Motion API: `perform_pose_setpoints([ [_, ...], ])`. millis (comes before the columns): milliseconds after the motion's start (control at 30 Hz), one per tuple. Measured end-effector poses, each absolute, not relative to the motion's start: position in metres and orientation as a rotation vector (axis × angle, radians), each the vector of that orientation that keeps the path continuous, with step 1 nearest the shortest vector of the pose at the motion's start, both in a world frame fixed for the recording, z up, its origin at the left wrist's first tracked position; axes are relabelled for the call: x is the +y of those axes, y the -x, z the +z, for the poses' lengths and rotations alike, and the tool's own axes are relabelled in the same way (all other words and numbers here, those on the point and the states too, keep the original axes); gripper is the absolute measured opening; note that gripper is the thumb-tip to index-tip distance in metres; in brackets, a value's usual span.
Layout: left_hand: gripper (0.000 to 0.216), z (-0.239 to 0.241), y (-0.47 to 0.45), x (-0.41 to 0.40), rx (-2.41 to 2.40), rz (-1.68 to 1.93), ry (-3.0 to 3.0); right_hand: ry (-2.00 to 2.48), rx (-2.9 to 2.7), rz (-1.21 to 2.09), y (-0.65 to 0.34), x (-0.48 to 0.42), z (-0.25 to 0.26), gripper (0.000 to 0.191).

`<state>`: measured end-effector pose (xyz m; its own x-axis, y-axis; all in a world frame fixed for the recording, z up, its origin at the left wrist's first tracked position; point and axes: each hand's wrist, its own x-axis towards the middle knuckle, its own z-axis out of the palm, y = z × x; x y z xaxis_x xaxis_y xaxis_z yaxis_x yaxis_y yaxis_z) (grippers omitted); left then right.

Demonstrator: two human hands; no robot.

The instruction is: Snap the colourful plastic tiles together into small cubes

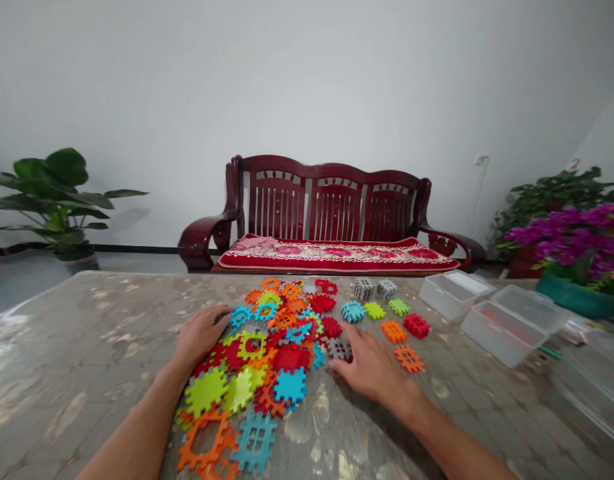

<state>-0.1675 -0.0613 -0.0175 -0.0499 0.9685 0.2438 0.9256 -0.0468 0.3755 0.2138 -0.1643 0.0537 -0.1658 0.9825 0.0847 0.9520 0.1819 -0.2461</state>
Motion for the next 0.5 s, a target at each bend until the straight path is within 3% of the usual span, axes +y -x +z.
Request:
perform_pose_setpoints([
  [500,0.049,-0.0168,0.1674,-0.0626,2.083,0.714,-2.125,1.931,-2.230,0.160,-0.2070,-0.1631,0.0453,0.065],
])
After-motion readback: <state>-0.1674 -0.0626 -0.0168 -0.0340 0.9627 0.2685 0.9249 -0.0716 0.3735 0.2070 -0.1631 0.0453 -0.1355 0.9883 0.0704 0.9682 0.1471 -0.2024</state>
